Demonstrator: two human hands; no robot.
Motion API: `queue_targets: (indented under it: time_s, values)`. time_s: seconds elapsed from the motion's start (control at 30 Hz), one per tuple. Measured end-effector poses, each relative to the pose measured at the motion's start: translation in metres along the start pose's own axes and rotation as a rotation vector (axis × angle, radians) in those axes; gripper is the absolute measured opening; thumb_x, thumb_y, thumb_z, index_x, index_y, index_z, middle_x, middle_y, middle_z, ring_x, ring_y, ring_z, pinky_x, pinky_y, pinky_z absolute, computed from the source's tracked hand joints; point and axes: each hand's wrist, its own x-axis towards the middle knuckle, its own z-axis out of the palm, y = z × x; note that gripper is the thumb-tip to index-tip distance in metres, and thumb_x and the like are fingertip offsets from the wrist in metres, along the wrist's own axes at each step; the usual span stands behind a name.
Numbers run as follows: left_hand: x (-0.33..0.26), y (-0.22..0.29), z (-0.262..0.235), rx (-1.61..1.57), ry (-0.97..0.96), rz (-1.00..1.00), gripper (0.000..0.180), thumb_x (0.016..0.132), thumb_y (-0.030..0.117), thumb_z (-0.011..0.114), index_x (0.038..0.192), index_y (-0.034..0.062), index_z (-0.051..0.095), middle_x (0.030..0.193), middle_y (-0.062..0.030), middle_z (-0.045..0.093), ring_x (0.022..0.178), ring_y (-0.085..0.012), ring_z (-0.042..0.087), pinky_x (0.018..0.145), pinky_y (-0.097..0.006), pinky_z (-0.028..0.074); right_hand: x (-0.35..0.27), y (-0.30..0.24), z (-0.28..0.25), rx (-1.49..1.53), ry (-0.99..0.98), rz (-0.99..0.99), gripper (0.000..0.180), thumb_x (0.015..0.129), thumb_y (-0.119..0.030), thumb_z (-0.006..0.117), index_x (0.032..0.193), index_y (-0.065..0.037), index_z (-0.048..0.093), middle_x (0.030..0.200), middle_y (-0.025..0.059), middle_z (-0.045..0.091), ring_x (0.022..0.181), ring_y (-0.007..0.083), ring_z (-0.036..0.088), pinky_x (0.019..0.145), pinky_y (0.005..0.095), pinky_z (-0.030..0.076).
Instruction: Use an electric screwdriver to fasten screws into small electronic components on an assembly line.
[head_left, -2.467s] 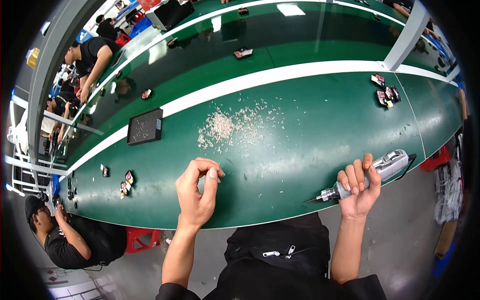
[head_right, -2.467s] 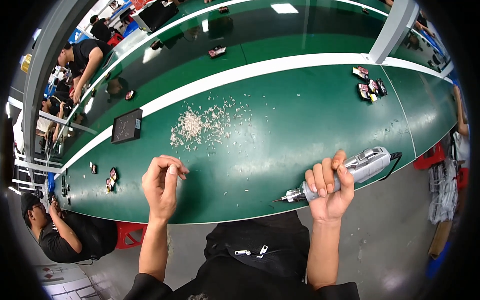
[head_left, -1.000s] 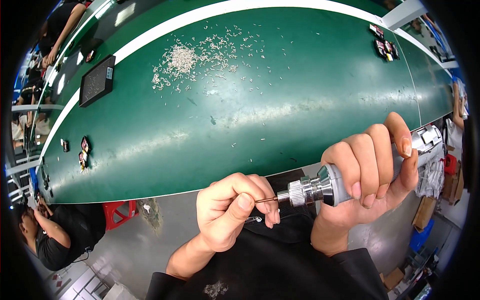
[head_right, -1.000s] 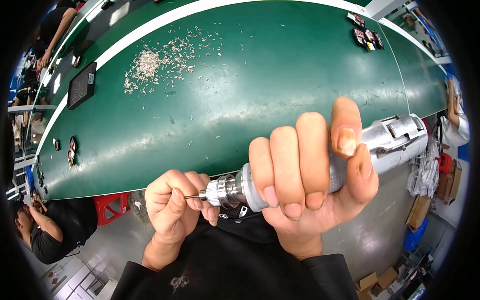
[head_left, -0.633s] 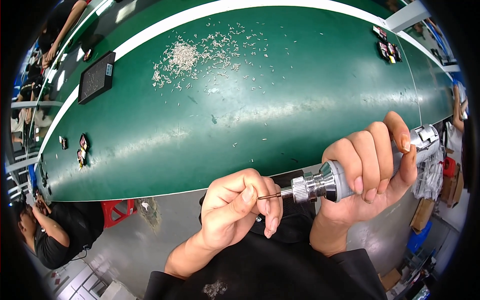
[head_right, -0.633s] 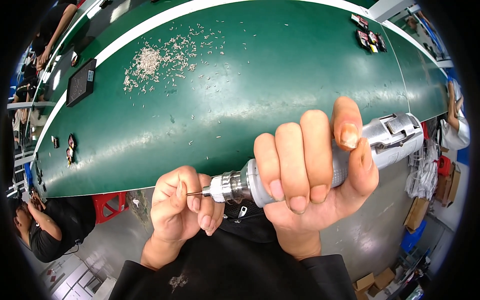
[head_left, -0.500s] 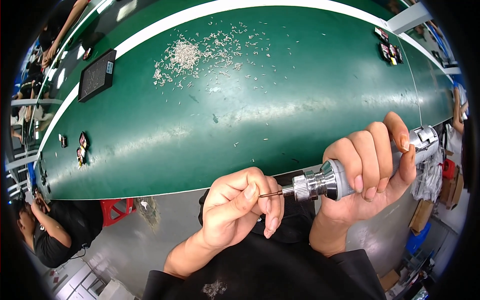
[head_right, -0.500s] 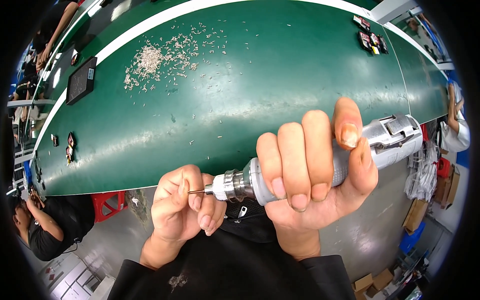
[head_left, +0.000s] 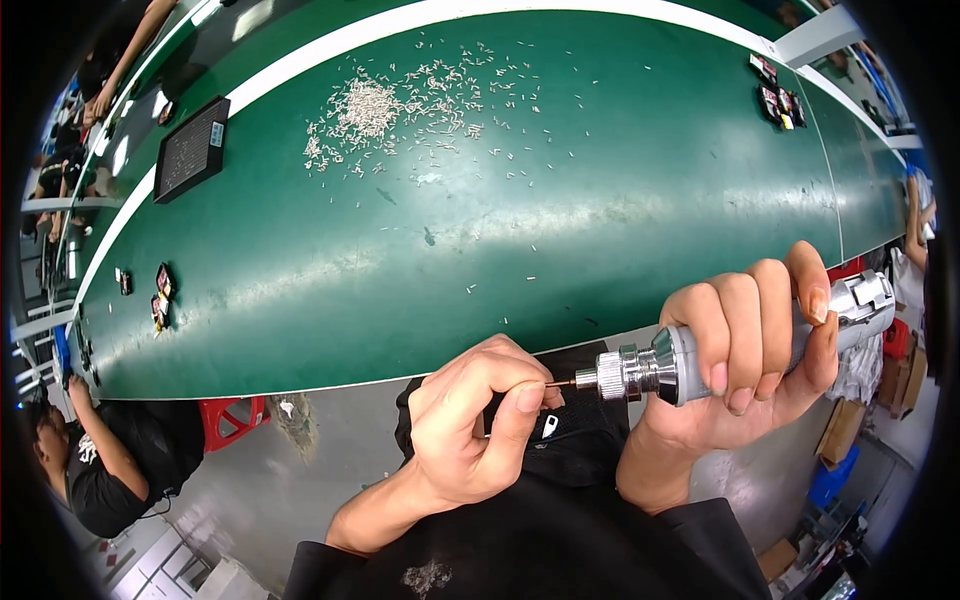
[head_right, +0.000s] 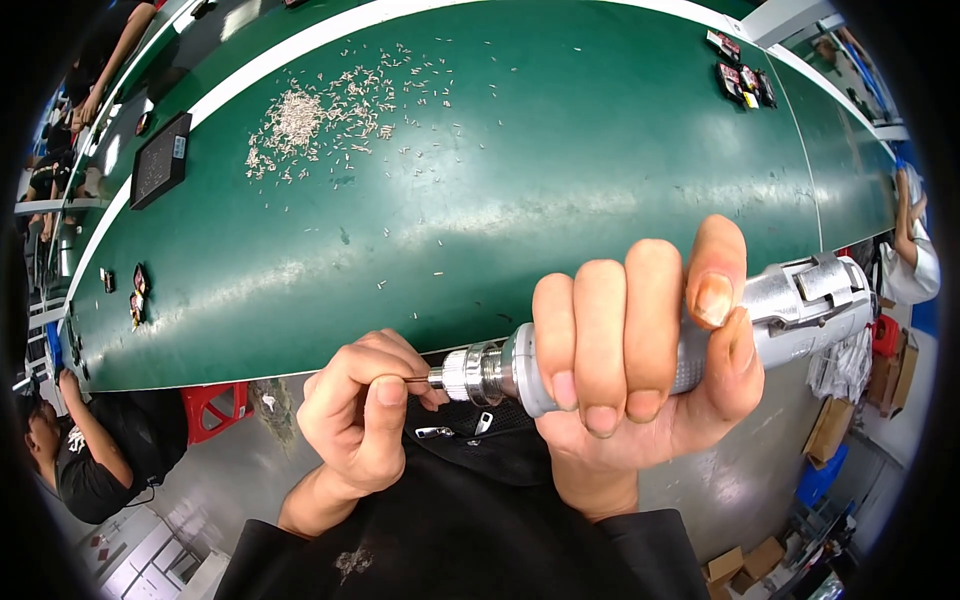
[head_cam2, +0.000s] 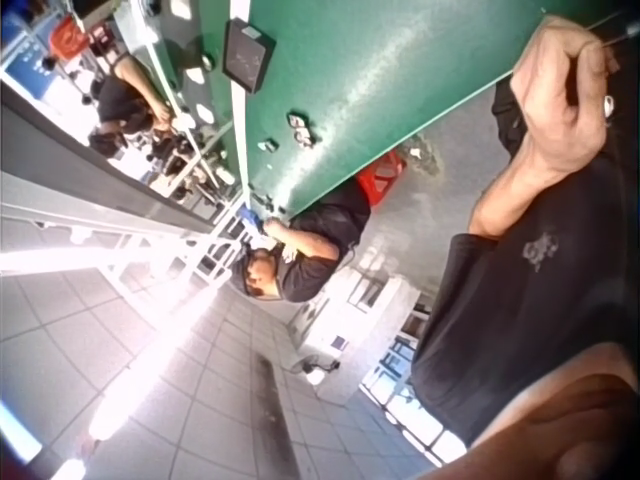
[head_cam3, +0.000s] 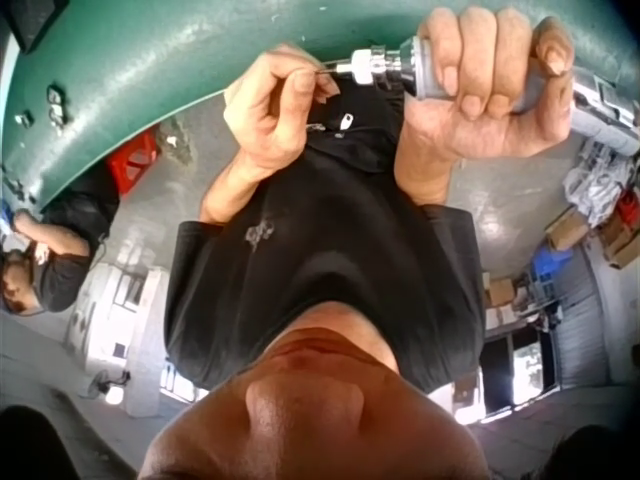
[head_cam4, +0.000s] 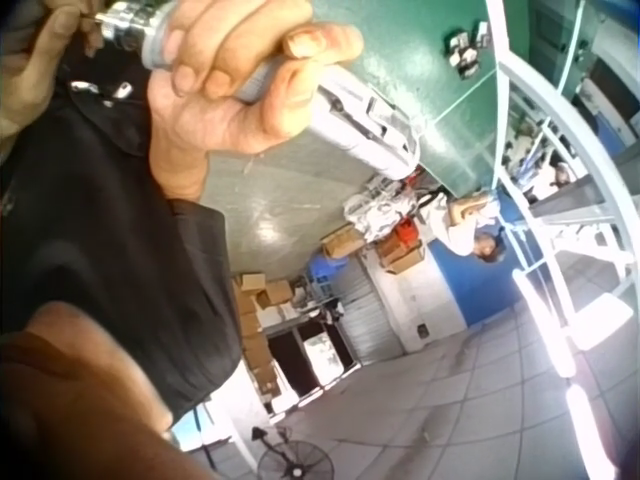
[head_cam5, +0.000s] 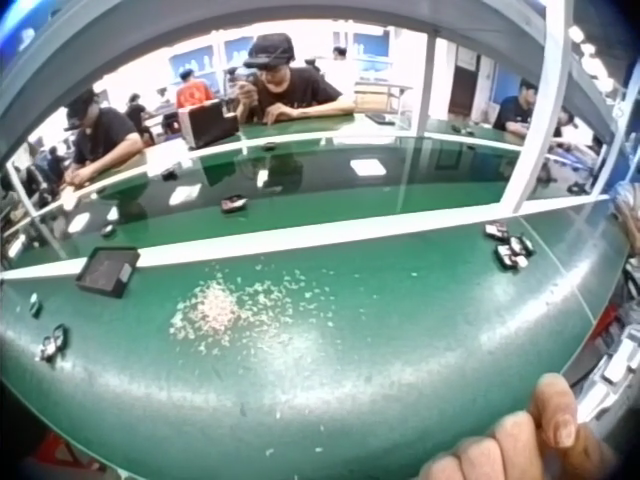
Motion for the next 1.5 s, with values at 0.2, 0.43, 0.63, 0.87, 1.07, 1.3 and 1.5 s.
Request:
queue_targets:
  time_s: [0.2,0.43,0.63,0.87,1.07,1.3,1.5]
  values:
    - [0.008,-0.003,-0.006,0.032,-0.090,0.029,0.010,0.087,-0.002,0.055,0.077,-0.0044,0.057,0.066,-0.0114,0.061,0.058,-0.0189,0.058,0.054,-0.028,0.047,0.003,0.000,-0.005,0.005,0.002,0.028,0.011,0.091,-0.012,0.052,0.093,-0.005,0.044,0.055,-0.0010,0.040,0.044,0.0091,0.041,0.050,0.0263,0.039]
    - [0.026,-0.003,-0.032,0.140,-0.058,0.044,0.033,0.097,0.016,0.041,0.095,-0.0088,0.062,0.073,-0.0135,0.062,0.063,-0.0165,0.055,0.057,-0.027,0.045,0.013,0.011,-0.007,0.068,0.034,0.036,0.009,0.092,-0.012,0.050,0.092,-0.004,0.045,0.055,-0.0012,0.039,0.044,0.0085,0.039,0.050,0.0252,0.038]
    - [0.080,0.003,-0.147,0.555,0.299,0.098,0.025,0.097,0.010,0.043,0.097,-0.0054,0.062,0.074,-0.0084,0.062,0.067,-0.0106,0.053,0.061,-0.023,0.042,0.012,0.000,-0.030,0.044,0.192,0.007,0.010,0.094,-0.012,0.047,0.090,-0.007,0.040,0.055,-0.0010,0.036,0.046,0.0084,0.037,0.050,0.0257,0.037]
    - [0.203,-0.009,-0.372,1.407,0.509,-0.022,0.046,0.081,0.018,0.067,0.118,-0.0008,0.049,0.113,-0.0219,0.053,0.109,-0.0356,0.049,0.092,-0.044,0.041,0.003,-0.005,-0.064,0.066,0.275,0.012,0.010,0.094,-0.009,0.045,0.090,-0.006,0.037,0.055,-0.0006,0.032,0.044,0.0079,0.033,0.047,0.0255,0.034]
    - [0.273,-0.049,-0.438,1.609,0.436,-0.173,0.053,0.077,0.030,0.070,0.116,-0.0017,0.055,0.114,-0.0246,0.055,0.110,-0.0397,0.049,0.097,-0.045,0.039,0.010,0.001,-0.072,0.052,0.274,0.014,0.012,0.094,-0.010,0.045,0.089,-0.007,0.035,0.056,0.0012,0.034,0.044,0.0090,0.036,0.048,0.0254,0.035]
    - [0.282,-0.046,-0.454,1.566,0.452,-0.115,0.031,0.075,0.014,0.065,0.102,-0.0030,0.062,0.091,-0.0178,0.066,0.090,-0.0333,0.062,0.084,-0.041,0.048,0.009,0.000,-0.069,0.065,0.273,0.033,0.012,0.094,-0.011,0.046,0.089,-0.007,0.036,0.055,0.0024,0.036,0.044,0.0105,0.038,0.048,0.0274,0.037]
    - [0.219,-0.011,-0.280,1.259,0.216,0.139,0.044,0.078,0.002,0.065,0.121,-0.0004,0.055,0.108,-0.0165,0.060,0.095,-0.0278,0.060,0.083,-0.036,0.048,0.003,-0.007,-0.070,0.054,0.304,0.023,0.011,0.093,-0.012,0.046,0.087,-0.007,0.037,0.054,0.0026,0.038,0.043,0.0119,0.040,0.048,0.0291,0.039]
